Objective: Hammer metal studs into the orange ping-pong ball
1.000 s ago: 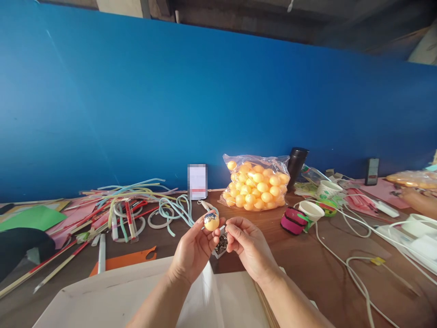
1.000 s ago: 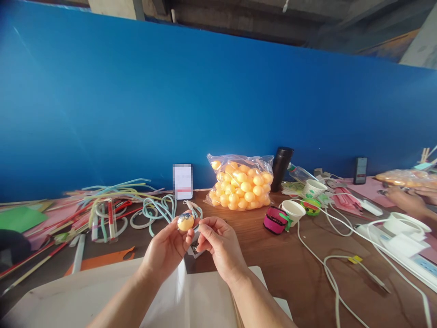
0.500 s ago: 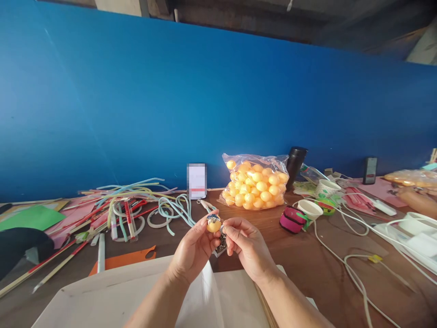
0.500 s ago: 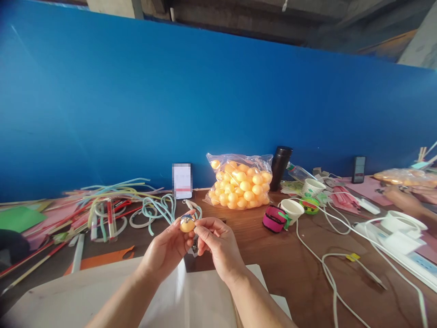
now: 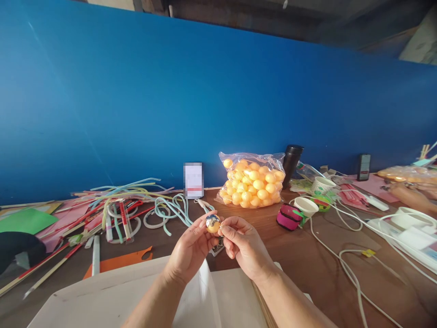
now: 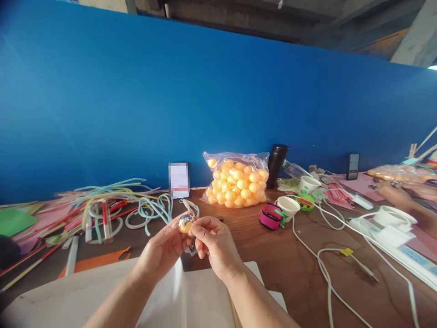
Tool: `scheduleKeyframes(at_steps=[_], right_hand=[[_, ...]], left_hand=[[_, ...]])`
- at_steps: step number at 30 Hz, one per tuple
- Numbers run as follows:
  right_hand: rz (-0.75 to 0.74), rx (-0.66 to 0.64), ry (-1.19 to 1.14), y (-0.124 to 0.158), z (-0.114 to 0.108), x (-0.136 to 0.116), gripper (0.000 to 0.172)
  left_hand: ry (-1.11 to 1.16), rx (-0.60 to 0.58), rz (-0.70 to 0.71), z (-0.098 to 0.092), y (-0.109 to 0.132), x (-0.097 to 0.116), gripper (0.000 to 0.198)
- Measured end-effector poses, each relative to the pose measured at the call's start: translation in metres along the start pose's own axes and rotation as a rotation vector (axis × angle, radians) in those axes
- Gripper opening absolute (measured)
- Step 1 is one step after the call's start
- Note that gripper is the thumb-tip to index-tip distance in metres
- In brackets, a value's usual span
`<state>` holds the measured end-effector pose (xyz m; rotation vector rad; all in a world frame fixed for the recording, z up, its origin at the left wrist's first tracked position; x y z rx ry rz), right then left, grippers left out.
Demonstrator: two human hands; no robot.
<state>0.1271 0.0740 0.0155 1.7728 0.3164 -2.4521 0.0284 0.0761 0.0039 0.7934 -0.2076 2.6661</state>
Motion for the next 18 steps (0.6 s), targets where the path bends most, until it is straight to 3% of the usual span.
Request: scheduleKeyframes(at_steps=[18], right_hand=[[0.073, 0.010, -0.023, 0.0003, -0.0023, 0.0022, 0.016]], left_hand=[[-0.094, 0.006, 0.031, 0.0022, 0.0009, 0.0027, 0.036]])
Point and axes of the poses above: each hand's wrist, its own y-axis away from the middle knuckle, its own z-axis out of the palm, x = y × z, the point moved 9 cm from there along -y, towards the middle knuckle, and after that the axes turned 10 degrees about y, right-handed, at the moved point
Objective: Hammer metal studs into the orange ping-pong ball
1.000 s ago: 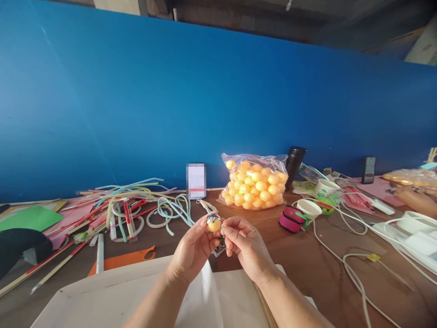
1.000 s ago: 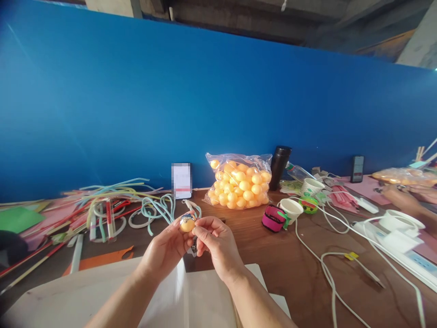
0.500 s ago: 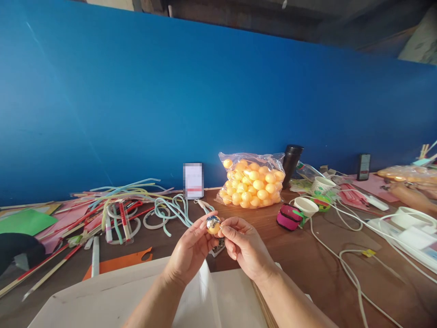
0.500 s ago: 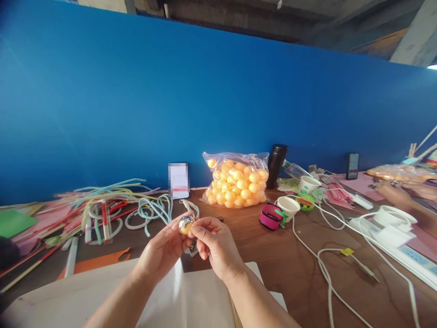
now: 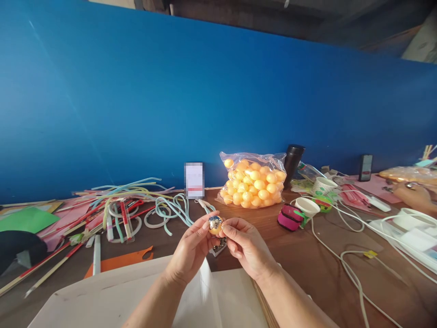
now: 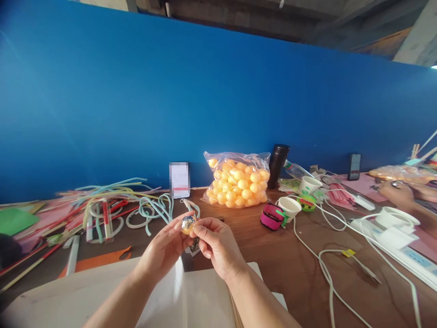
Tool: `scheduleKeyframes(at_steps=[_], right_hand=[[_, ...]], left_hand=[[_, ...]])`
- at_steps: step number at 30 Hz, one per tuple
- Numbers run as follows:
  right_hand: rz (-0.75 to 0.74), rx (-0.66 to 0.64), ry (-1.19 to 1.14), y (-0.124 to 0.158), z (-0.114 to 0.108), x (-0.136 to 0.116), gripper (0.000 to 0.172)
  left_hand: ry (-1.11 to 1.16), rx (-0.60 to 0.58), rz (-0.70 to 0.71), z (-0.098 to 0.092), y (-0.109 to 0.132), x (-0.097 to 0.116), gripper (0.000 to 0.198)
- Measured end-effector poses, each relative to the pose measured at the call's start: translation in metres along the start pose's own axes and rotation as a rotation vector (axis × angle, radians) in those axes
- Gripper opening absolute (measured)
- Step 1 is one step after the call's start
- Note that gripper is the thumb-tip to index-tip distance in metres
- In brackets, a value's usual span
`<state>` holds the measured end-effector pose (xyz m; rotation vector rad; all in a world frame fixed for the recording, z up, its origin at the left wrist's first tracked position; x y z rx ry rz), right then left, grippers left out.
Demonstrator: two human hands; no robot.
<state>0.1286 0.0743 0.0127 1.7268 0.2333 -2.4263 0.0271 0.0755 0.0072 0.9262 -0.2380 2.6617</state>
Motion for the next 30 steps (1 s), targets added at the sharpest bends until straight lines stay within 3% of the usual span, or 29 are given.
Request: scheduleKeyframes(at_steps=[30], right_hand=[[0.046, -0.014, -0.050, 0.0000, 0.0012, 0.0011, 0.021]], left_hand=[[-0.003, 0.023, -0.003, 0.0009, 0.0012, -0.0002, 0.037]])
Point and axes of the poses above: each hand's wrist, its own y-axis away from the middle knuckle, its own z-axis out of the palm, x = y × z, the point moved 9 cm from there along -y, towards the middle knuckle, and after that the axes turned 10 degrees about y, right-handed, at the moved point
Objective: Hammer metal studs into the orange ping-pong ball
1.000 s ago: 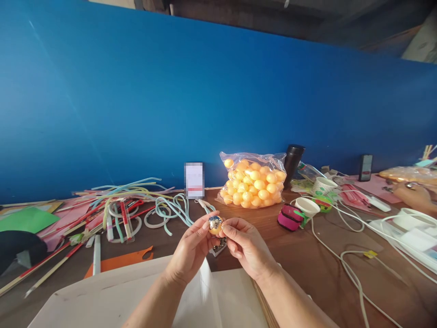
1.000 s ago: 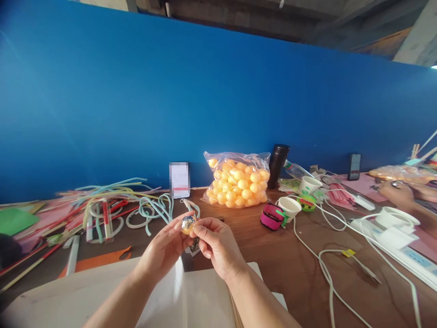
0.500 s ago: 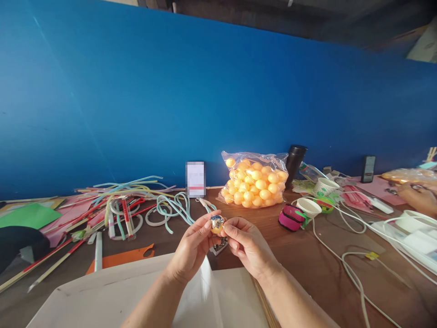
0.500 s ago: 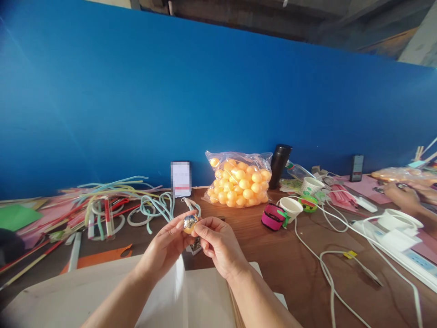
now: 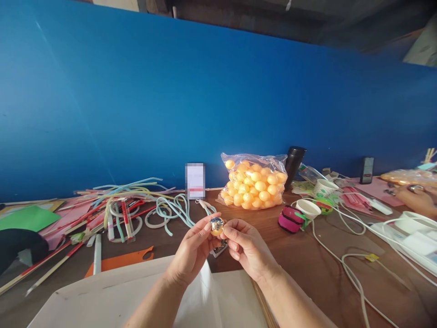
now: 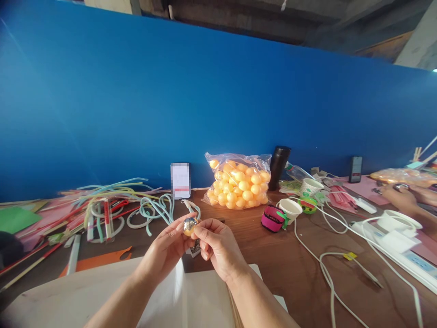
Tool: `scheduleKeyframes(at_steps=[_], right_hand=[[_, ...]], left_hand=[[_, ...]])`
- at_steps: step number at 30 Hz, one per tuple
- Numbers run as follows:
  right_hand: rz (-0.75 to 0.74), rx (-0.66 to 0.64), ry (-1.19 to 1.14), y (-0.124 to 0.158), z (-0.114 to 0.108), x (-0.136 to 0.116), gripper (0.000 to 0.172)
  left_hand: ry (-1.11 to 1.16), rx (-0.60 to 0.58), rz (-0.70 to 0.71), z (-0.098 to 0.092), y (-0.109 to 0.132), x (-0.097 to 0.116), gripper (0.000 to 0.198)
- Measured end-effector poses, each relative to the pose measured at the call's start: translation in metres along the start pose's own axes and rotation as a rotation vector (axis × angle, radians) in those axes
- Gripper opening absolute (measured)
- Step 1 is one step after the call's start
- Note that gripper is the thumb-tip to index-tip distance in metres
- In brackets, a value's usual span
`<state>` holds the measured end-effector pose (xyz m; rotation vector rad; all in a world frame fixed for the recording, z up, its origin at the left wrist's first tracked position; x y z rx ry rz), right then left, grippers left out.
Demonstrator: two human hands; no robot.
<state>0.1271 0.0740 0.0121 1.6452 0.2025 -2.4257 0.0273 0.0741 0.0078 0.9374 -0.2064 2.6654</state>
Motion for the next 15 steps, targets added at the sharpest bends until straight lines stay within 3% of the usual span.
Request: scheduleKeyframes(at_steps=[15], right_hand=[[-0.070, -0.026, 0.047, 0.0017, 0.0041, -0.0038, 0.017]], left_hand=[[0.060, -0.049, -0.030, 0.0009, -0.0003, -0.0034, 0.037]])
Point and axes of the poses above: each hand's wrist, its own y-axis away from the middle knuckle, its own z-axis out of the palm, x = y × z, the point moved 9 cm from there along -y, towards the middle knuckle, and after that the axes turned 10 degrees about y, right-handed, at the moved point
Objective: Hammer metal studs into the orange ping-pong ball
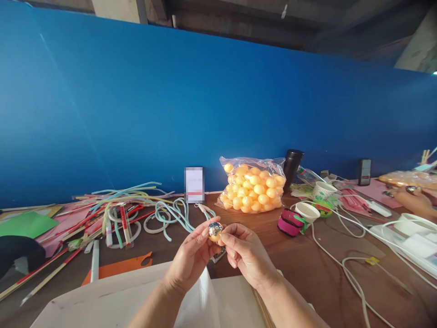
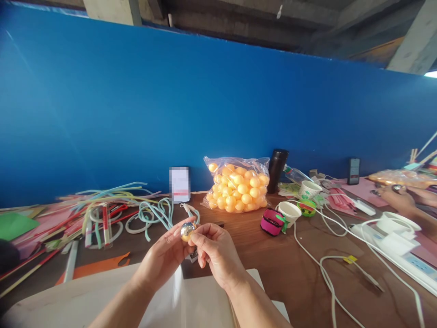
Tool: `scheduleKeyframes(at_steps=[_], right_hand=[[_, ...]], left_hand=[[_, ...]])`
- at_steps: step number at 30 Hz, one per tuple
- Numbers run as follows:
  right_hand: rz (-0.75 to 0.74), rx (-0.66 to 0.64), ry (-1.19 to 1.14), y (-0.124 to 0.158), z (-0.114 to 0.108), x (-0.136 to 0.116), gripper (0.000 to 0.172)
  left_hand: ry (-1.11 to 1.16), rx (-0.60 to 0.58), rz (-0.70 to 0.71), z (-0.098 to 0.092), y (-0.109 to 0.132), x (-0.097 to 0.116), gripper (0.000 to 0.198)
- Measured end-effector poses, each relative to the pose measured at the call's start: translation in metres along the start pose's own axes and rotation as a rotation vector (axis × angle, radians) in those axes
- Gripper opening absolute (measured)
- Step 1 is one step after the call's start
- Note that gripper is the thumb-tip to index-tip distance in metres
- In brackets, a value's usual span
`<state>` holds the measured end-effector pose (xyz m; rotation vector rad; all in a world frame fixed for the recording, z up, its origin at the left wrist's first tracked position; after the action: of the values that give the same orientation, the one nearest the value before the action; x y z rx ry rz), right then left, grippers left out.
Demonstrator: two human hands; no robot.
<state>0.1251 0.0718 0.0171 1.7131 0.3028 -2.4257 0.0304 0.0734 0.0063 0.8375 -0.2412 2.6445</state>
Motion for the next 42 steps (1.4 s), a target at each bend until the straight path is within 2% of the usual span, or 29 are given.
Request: scheduleKeyframes(at_steps=[9, 42], right_hand=[[-0.079, -0.008, 0.091, 0.0022, 0.0027, -0.0029, 0.018], [-0.063, -0.001, 0.094, 0.0020, 0.0024, -0.0037, 0.018]], left_hand=[[0.055, -0.066, 0.006, -0.0003, 0.0013, -0.0006, 0.040], [0.036, -0.040, 0.029, 0.0031, 0.0013, 0.0018, 0.036]])
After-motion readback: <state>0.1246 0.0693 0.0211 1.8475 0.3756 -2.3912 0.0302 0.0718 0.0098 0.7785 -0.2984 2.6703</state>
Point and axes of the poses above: each hand's wrist, its own y-axis away from the middle knuckle, its own z-axis out of the palm, x = y × z, the point moved 9 cm from there along -y, towards the middle knuckle, and after that the axes turned 10 degrees about y, right-handed, at the moved point
